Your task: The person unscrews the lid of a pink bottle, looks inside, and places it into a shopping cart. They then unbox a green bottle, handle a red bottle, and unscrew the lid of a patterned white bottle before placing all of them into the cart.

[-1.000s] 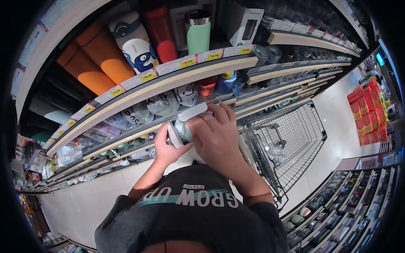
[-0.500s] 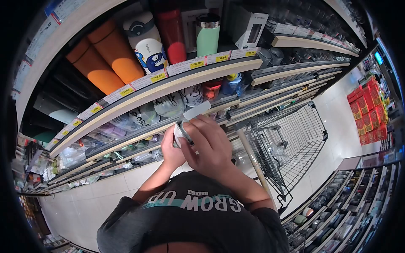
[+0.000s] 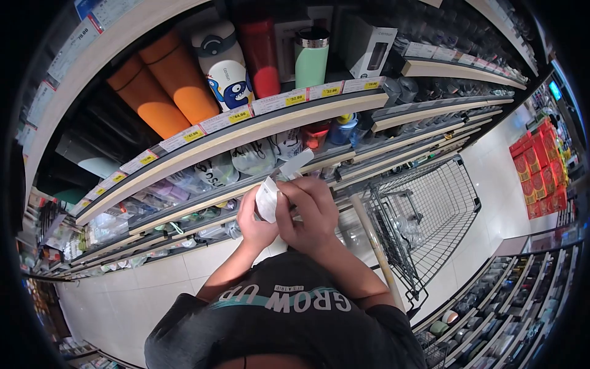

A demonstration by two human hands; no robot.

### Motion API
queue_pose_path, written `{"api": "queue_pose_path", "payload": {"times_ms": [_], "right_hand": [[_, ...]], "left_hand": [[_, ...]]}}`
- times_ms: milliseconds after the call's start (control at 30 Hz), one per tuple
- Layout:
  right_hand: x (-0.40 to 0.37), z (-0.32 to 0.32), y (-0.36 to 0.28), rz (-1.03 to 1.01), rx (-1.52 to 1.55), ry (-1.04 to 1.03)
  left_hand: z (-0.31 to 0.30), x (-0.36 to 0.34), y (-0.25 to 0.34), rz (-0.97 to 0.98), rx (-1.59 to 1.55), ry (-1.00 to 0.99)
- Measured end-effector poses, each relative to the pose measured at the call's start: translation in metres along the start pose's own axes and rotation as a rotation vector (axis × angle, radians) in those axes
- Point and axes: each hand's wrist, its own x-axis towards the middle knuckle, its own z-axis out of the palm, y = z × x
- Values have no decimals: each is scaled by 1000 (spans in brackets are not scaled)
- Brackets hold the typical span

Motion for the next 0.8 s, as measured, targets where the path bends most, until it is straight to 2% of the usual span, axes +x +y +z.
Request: {"api": "queue_pose_path", "payload": {"times_ms": [100, 200, 267, 433, 633, 800], "right_hand": [[0, 0, 1, 65, 26, 0], [4, 2, 8, -3, 2, -33], [12, 1, 9, -124, -16, -50], [26, -7, 18, 12, 88, -165], [45, -21, 29, 18, 78, -250], [35, -30, 43, 12, 62, -174]], "left_hand": [[1, 0, -5, 31, 23, 43], [3, 0, -9, 39, 78, 80], [3, 2, -6, 5, 95, 94], [5, 13, -7, 96, 155, 127], [23, 23, -3, 142, 122, 139], [39, 31, -3, 202, 84, 129]]}}
